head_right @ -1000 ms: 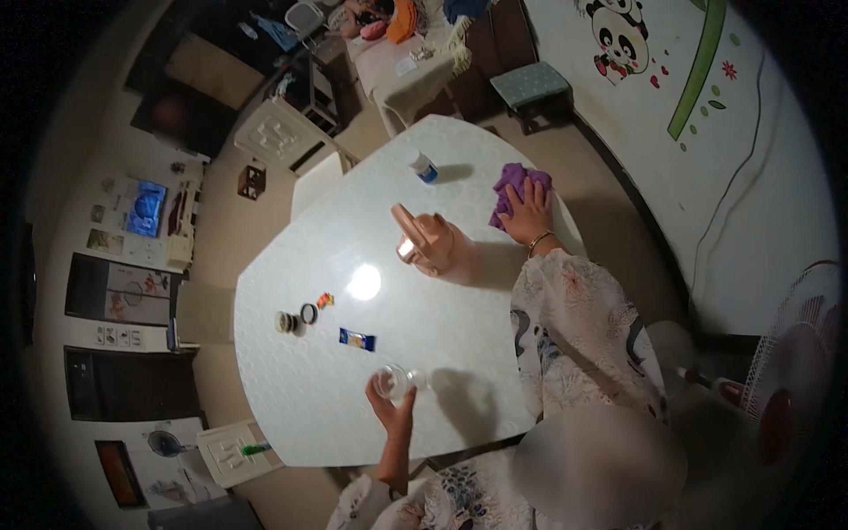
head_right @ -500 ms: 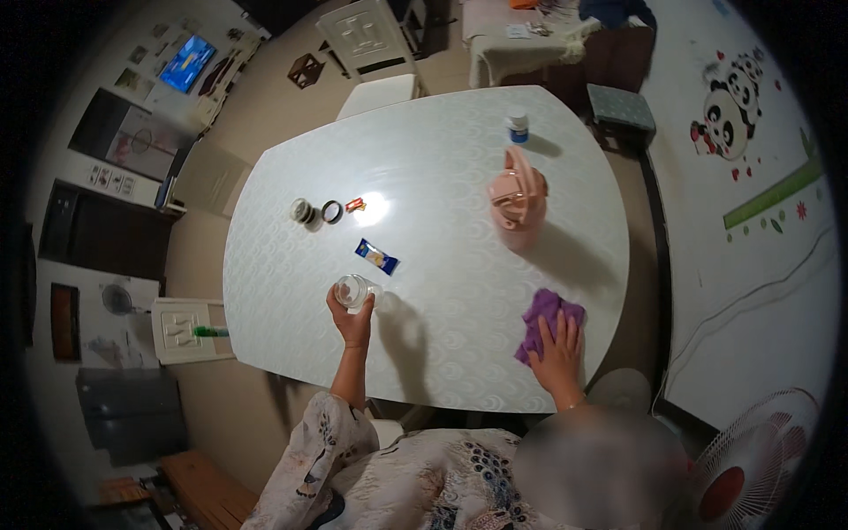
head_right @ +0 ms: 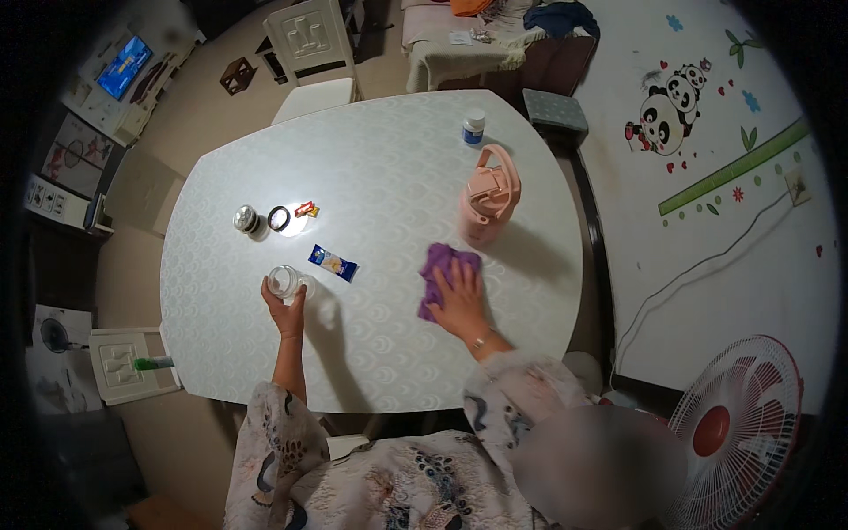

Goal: The person wipes a white dining table with a purple cloth, moving items like a glass, a pink thermos, and small containers aside to clean underneath. The person cleans the tabletop and the table's edge and underside.

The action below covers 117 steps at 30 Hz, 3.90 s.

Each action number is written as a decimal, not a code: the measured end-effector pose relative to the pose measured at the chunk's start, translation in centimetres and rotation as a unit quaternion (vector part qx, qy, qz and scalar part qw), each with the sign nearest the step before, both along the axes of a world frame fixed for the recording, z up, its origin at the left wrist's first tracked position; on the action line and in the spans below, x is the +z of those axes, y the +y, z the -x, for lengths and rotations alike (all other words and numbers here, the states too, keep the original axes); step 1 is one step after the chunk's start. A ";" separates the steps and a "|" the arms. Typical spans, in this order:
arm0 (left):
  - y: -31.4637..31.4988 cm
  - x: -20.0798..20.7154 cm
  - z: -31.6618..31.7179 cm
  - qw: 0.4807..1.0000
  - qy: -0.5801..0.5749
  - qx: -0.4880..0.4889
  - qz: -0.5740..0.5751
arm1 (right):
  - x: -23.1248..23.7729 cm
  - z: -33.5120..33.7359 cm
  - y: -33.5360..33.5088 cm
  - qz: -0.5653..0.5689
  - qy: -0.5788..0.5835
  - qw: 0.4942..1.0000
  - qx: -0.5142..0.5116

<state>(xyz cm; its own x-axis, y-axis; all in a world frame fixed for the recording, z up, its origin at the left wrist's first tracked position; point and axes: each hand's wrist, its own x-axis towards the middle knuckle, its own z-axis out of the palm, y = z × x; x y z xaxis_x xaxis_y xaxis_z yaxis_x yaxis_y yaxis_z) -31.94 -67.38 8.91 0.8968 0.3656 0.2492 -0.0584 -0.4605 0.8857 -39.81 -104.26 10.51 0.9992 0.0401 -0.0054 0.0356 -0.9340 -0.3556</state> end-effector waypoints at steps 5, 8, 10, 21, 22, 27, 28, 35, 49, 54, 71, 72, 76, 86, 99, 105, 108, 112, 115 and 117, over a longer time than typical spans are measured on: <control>-0.3 0.3 3.7 0.998 0.062 0.030 0.007 | -1.1 -2.8 3.1 -0.011 0.004 0.999 -0.030; -1.3 -0.9 7.2 0.993 0.067 0.086 0.043 | -0.6 0.7 1.1 -0.006 0.006 0.999 -0.046; -3.2 -2.5 8.8 0.997 0.063 0.034 0.026 | 0.1 4.5 -1.8 0.007 0.013 0.997 -0.070; -32.4 13.7 -0.1 0.938 -0.039 -0.325 0.111 | -1.2 15.0 -13.4 0.050 -0.006 0.972 -0.229; -34.5 15.1 -0.4 0.939 -0.035 -0.313 0.138 | -1.2 15.0 -13.2 0.056 -0.027 0.968 -0.243; -39.1 15.8 -1.9 0.954 -0.099 -0.246 0.140 | -2.2 14.8 -13.0 0.027 -0.038 0.967 -0.249; -39.0 15.5 -2.3 0.960 -0.078 -0.245 0.110 | -2.3 14.7 -13.0 0.025 -0.038 0.969 -0.245; -34.9 15.6 -5.7 0.966 -0.033 -0.213 0.145 | -1.5 14.0 -13.8 0.053 -0.004 0.975 -0.216; -14.9 14.3 -13.1 0.964 -0.033 -0.212 0.156 | -0.9 7.4 -13.5 0.053 0.009 0.978 -0.203; -10.9 14.4 -14.9 0.973 -0.029 -0.140 0.179 | 0.0 0.7 -11.7 0.074 0.020 0.981 -0.176; -9.0 13.7 -12.5 0.980 0.005 -0.159 0.122 | -1.6 -25.1 3.2 0.055 0.018 0.986 0.157; -8.5 13.4 -12.3 0.981 -0.004 -0.162 0.104 | -2.0 -24.8 3.4 0.040 0.001 0.986 0.164; -8.7 13.4 -12.3 0.977 -0.014 -0.159 0.138 | -1.4 -24.5 -0.2 0.042 -0.043 0.995 0.075; -9.8 12.7 -12.0 0.966 -0.035 -0.164 0.196 | -1.8 -14.3 -22.2 0.123 0.022 0.962 -0.242; -9.7 13.9 -7.3 0.975 -0.038 -0.144 0.162 | 1.6 -0.8 -8.3 0.051 0.032 0.985 0.159; -10.2 13.6 -7.9 0.973 -0.032 -0.153 0.172 | -2.2 -5.4 -22.9 0.101 -0.048 0.973 -0.203; -11.0 13.6 -7.7 0.973 -0.025 -0.151 0.176 | -2.3 -6.5 -20.0 0.130 -0.017 0.960 -0.248; -11.8 13.7 -6.8 0.981 -0.037 -0.110 0.155 | -0.1 -2.2 -8.9 0.017 -0.067 0.997 -0.016; -11.6 13.5 -6.8 0.982 -0.043 -0.099 0.156 | 0.9 5.1 -5.7 -0.018 -0.013 0.992 0.120; -11.4 13.7 -6.9 0.981 -0.044 -0.093 0.162 | 1.5 6.9 -9.0 0.012 0.041 0.989 0.140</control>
<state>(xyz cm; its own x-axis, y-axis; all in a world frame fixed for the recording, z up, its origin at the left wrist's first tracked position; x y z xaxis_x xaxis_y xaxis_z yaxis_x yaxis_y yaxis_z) -25.09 -78.75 22.58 0.9359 0.2705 0.2254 -0.1966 -0.1296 0.9719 -46.70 -113.22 12.04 0.9449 0.3144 -0.0911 0.2662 -0.9000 -0.3452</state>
